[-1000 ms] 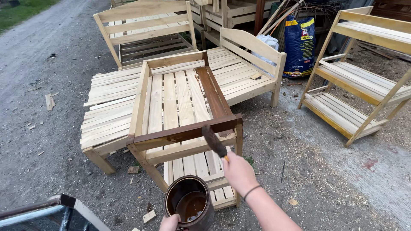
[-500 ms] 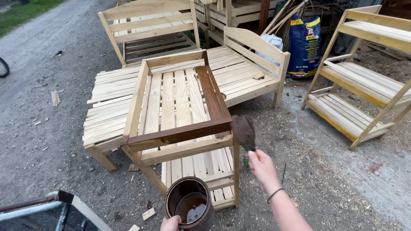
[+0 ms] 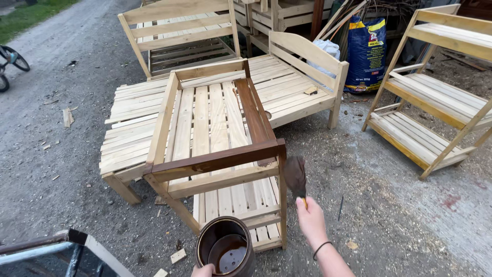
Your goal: The person applies dark wood stain to a wooden shelving unit using a brush. They repeatedly dip the brush into a can of stain and coat the top frame and side rails of the unit. The work continues on the same piece throughout the clip.
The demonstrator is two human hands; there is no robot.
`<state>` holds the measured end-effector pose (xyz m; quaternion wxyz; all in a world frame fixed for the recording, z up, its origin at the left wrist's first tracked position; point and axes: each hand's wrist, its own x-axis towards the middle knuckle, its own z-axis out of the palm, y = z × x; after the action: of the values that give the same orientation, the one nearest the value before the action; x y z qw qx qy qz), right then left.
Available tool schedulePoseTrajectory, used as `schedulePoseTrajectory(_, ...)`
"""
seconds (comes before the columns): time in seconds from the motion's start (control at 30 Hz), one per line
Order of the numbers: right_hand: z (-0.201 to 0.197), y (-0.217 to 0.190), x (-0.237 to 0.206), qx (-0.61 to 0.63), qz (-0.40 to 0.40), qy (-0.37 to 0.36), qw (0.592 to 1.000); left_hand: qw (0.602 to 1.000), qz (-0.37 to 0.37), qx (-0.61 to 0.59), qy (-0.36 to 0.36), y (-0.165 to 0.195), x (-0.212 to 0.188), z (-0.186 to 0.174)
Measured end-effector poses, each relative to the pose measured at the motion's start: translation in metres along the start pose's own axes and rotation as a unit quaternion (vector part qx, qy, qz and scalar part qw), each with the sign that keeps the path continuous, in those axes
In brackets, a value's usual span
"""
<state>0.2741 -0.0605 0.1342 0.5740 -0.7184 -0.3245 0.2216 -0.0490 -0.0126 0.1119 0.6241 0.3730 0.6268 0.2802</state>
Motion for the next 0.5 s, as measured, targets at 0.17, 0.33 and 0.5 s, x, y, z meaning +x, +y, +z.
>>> schedulePoseTrajectory(0.17,0.003,-0.051,0.003,-0.211,-0.104,0.037,0.971,0.993,-0.053,-0.11,-0.006,-0.004,-0.002,0.003)
schedulePoseTrajectory(0.33,0.019,-0.056,-0.002,-0.287,-0.089,0.033,0.953,0.985,-0.029,-0.161,-0.046,-0.007,-0.006,0.006)
schedulePoseTrajectory(0.5,0.013,-0.014,-0.025,-0.292,-0.016,-0.013,0.956,0.989,-0.1,-0.106,-0.019,-0.008,-0.003,0.008)
